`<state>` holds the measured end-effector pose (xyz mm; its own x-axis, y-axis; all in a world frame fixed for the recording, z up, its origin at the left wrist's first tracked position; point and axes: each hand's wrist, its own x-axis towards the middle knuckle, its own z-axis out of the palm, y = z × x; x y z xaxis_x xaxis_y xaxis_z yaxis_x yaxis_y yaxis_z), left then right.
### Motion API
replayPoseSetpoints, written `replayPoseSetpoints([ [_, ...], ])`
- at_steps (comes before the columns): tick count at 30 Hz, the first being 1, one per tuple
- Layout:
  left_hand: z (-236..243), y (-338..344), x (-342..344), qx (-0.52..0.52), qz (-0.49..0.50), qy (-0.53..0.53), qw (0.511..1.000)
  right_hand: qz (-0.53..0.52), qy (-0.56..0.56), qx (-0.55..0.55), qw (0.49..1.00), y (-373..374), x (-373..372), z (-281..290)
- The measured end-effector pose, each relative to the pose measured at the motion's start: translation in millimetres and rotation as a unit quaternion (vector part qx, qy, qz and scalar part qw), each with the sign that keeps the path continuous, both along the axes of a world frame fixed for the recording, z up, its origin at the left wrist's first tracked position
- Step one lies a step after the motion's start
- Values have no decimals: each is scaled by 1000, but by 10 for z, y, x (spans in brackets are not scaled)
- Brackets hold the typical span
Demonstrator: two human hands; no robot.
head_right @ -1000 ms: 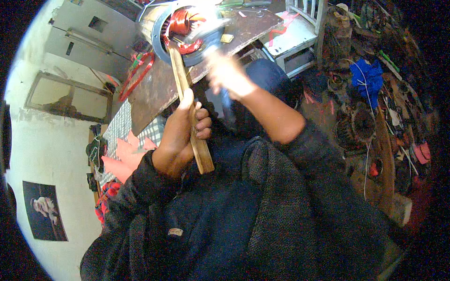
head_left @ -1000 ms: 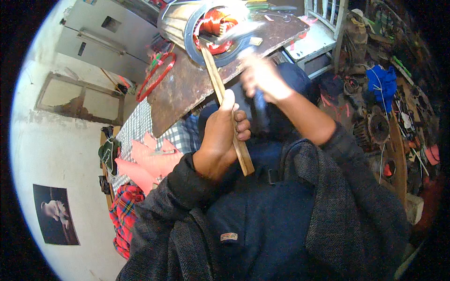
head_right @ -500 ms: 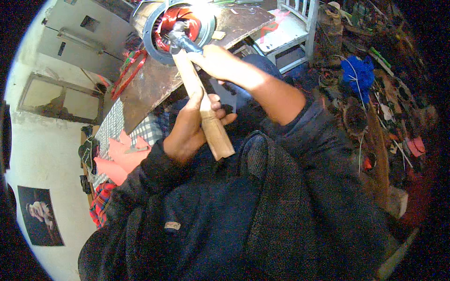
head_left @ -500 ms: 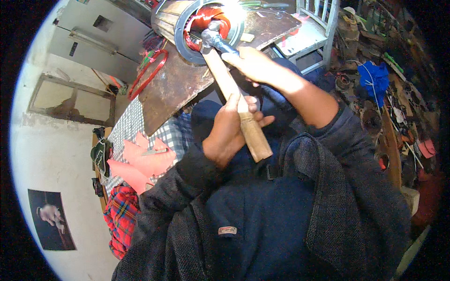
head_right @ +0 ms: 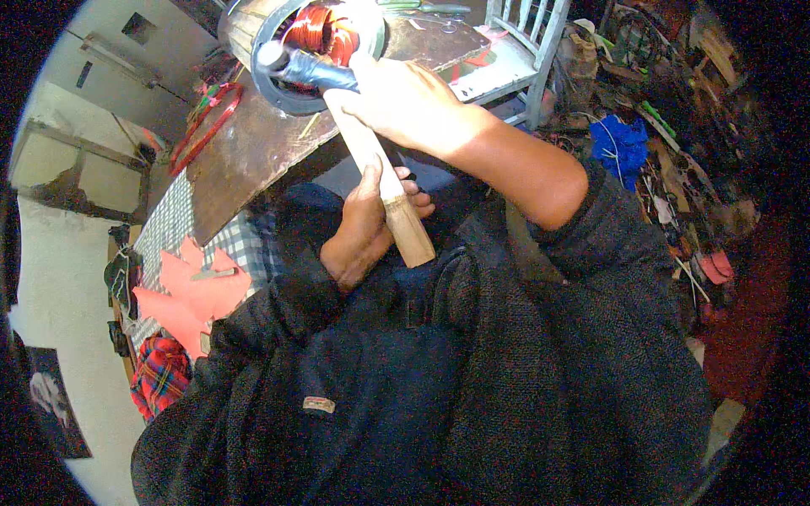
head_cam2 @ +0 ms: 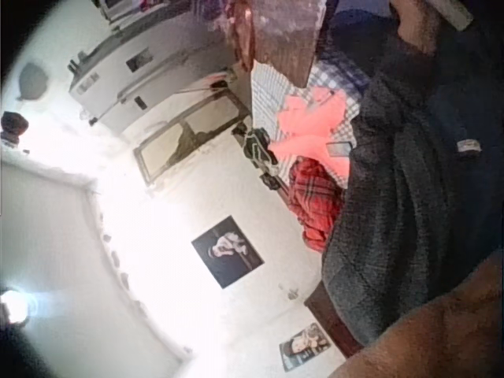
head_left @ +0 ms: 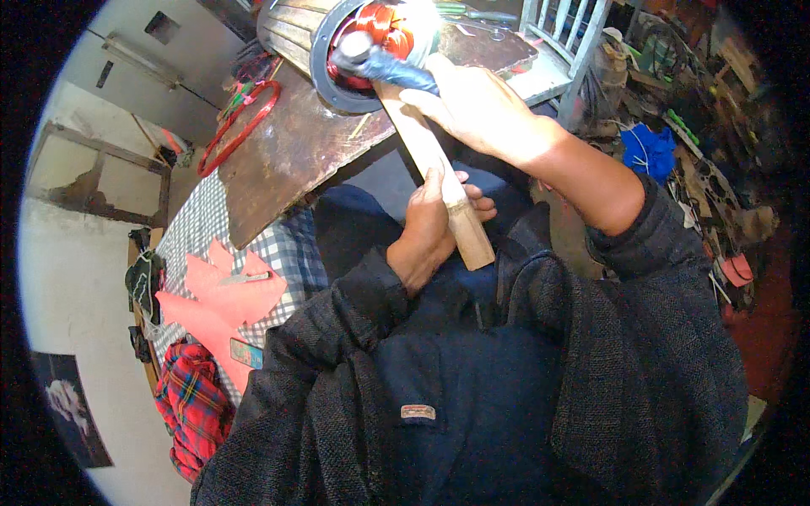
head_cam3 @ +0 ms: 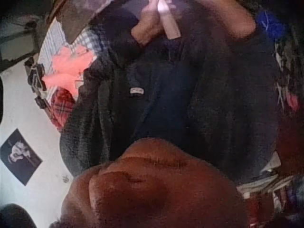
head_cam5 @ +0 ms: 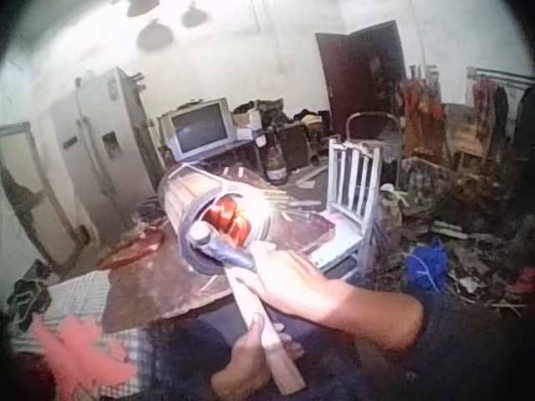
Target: The person winds red insulated wire into a circular metal housing, using both hands to guide and pack the wire. They occasionally use a wooden stick to press the wire down and adjust the housing position on the workbench.
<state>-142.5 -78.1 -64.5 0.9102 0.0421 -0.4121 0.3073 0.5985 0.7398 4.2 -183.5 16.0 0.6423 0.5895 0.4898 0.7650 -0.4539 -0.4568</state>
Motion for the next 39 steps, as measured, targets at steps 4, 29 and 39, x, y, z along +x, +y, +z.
replayPoseSetpoints([
  [4,-32,9,49,-5,2,31,1000,-57,39,-85,994,57,80,-5],
  [29,-224,-266,229,-97,-242,-93,961,-77,-118,-238,961,-722,271,356],
  [39,-252,-304,386,159,-323,-229,904,-363,318,-11,876,-2080,1364,-1154],
])
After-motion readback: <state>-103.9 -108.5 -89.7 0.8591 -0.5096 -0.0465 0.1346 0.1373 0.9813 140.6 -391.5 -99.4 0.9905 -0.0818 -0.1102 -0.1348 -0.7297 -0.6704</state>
